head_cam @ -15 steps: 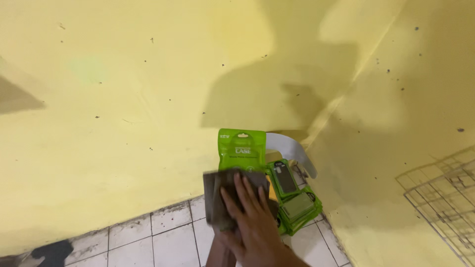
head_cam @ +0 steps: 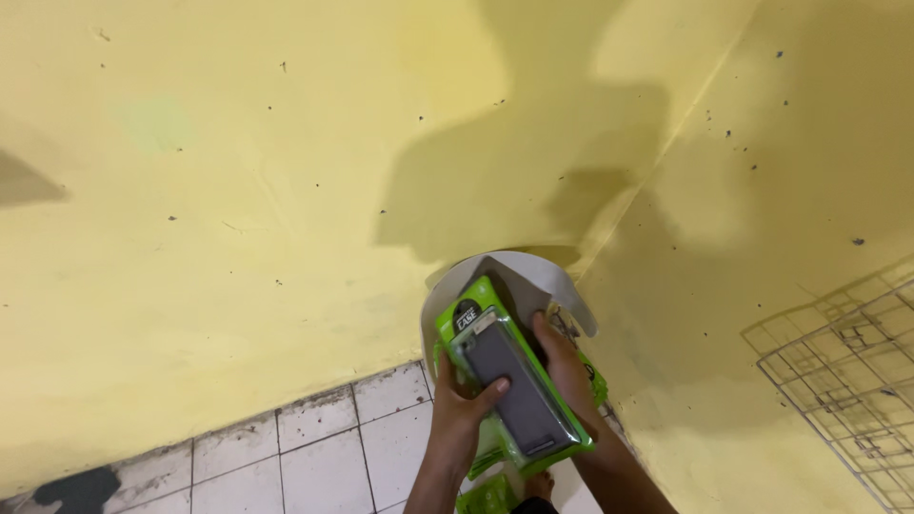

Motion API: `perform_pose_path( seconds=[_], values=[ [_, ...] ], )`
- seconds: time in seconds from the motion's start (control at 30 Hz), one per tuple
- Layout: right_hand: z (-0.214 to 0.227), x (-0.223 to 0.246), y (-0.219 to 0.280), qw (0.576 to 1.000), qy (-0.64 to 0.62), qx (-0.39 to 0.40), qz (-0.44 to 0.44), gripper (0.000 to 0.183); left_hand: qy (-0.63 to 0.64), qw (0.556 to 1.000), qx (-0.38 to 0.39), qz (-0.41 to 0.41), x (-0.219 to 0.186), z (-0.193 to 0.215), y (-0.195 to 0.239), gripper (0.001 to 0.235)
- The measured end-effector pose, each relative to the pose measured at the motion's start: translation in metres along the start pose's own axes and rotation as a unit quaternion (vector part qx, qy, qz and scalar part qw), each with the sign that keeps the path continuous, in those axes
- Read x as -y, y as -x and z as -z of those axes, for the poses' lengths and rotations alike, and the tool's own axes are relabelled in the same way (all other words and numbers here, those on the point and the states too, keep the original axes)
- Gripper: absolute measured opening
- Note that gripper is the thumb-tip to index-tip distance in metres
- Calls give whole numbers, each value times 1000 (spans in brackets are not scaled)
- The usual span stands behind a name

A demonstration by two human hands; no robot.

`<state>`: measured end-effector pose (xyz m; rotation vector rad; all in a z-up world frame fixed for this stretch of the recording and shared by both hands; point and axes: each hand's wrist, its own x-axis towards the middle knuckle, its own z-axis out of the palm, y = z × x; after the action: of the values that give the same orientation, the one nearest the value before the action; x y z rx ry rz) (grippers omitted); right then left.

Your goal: The person picks up packaged phone cases from a white plastic chair, wipes them with a cloth, and hangs them on a metal grid display rack on the wall. The person repeats this process for multiple cases of different colors.

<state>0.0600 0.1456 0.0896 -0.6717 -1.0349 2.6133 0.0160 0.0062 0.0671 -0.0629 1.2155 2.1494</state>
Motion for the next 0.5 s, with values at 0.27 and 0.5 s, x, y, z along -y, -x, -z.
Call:
perform_pose_path(
  seconds=[0.27,0.5],
  values=[
    [7,45,35,969,74,-34,234,56,81,994,-53,51,13,30,0,60],
    [-46,5,42,488,754,103,427,62,288,941,139,113,36,26,9,54]
  ],
)
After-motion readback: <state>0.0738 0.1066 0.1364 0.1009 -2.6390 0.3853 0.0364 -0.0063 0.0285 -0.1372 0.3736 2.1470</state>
